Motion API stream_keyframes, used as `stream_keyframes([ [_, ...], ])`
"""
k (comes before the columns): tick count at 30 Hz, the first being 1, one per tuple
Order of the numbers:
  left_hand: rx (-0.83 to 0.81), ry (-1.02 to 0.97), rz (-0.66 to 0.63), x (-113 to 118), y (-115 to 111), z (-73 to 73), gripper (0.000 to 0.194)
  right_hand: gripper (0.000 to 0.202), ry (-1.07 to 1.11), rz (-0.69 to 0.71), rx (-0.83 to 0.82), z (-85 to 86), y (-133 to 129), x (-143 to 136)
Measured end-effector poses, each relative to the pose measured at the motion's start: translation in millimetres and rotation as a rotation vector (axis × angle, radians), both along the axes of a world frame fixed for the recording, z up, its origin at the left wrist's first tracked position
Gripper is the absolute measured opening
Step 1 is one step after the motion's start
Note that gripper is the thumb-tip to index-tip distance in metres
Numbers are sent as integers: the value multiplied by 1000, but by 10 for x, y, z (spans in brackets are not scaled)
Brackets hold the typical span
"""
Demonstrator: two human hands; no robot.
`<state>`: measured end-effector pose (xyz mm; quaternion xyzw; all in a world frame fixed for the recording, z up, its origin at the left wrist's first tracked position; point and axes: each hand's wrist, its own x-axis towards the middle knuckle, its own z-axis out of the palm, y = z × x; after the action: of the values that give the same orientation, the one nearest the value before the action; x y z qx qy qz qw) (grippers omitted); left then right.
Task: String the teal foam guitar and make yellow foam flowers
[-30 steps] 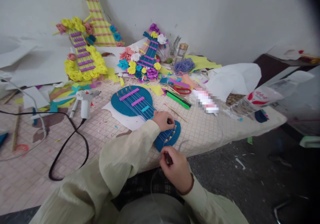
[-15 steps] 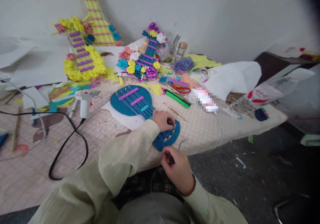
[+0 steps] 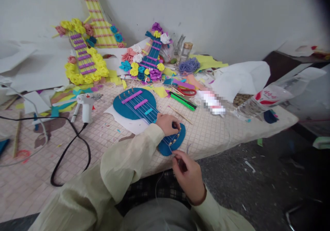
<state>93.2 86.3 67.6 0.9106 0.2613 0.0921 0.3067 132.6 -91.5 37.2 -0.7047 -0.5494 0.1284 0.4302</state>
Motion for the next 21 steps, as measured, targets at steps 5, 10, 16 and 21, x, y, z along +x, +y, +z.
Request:
stream_keyframes([
  [5, -11, 6, -64, -20, 47, 24, 12, 17, -40, 4, 62, -13, -41, 28],
  [10, 7, -15, -94, -41, 78, 56, 12, 15, -41, -47, 49, -27, -84, 94],
  [16, 165, -53, -2, -201, -45, 167, 14, 14, -49, -100, 14, -79, -78, 254],
  [21, 333, -163, 63, -577, -677, 165, 17, 15, -41, -73, 5, -132, -71, 326],
])
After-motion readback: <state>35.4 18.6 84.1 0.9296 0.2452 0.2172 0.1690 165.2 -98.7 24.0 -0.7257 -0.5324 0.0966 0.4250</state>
